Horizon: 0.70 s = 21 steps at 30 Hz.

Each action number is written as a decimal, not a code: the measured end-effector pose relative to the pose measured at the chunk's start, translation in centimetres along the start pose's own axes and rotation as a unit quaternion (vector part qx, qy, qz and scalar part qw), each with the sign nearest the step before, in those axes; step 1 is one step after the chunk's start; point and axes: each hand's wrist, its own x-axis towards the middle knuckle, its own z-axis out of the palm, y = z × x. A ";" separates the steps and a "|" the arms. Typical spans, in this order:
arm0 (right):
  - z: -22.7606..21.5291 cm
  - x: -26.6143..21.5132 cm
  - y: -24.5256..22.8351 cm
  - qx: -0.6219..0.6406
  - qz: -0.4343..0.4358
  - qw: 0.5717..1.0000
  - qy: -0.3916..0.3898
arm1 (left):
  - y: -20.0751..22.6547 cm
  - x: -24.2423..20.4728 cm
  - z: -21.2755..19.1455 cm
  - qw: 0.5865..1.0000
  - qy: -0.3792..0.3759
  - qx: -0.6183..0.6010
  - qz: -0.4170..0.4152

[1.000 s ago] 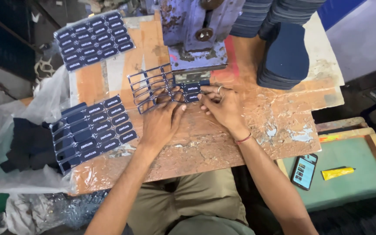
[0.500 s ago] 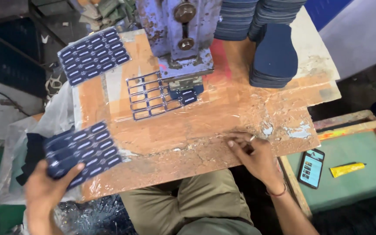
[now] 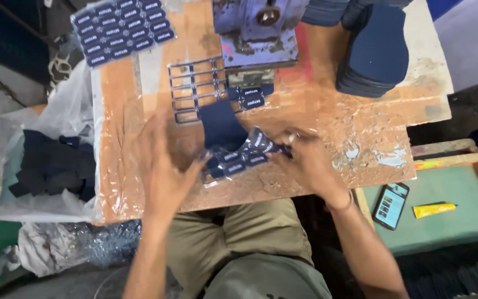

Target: The person places a blue fabric item onto a plastic grid, then uses a press machine to attach a label. They repeat this process, stacking the finished items on the table.

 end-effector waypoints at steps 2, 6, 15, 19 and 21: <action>0.3 1.1 0.8 -0.025 -0.063 0.998 -0.002 | 0.1 2.2 0.3 0.995 -0.097 0.013 0.036; 0.3 3.4 0.9 -0.006 -0.150 0.988 -0.023 | -0.1 5.6 0.6 0.939 -0.307 0.074 0.134; 3.1 0.1 -1.0 -0.133 -0.165 0.977 -0.029 | -3.5 7.8 4.5 0.872 -0.470 0.073 -0.113; 1.4 -7.1 -3.0 0.064 -0.289 0.898 -0.325 | -1.6 7.3 4.3 0.893 -0.448 0.014 -0.046; -1.4 -9.1 -3.4 0.130 -0.190 0.937 -0.262 | -0.3 6.4 4.5 0.883 -0.450 0.109 -0.078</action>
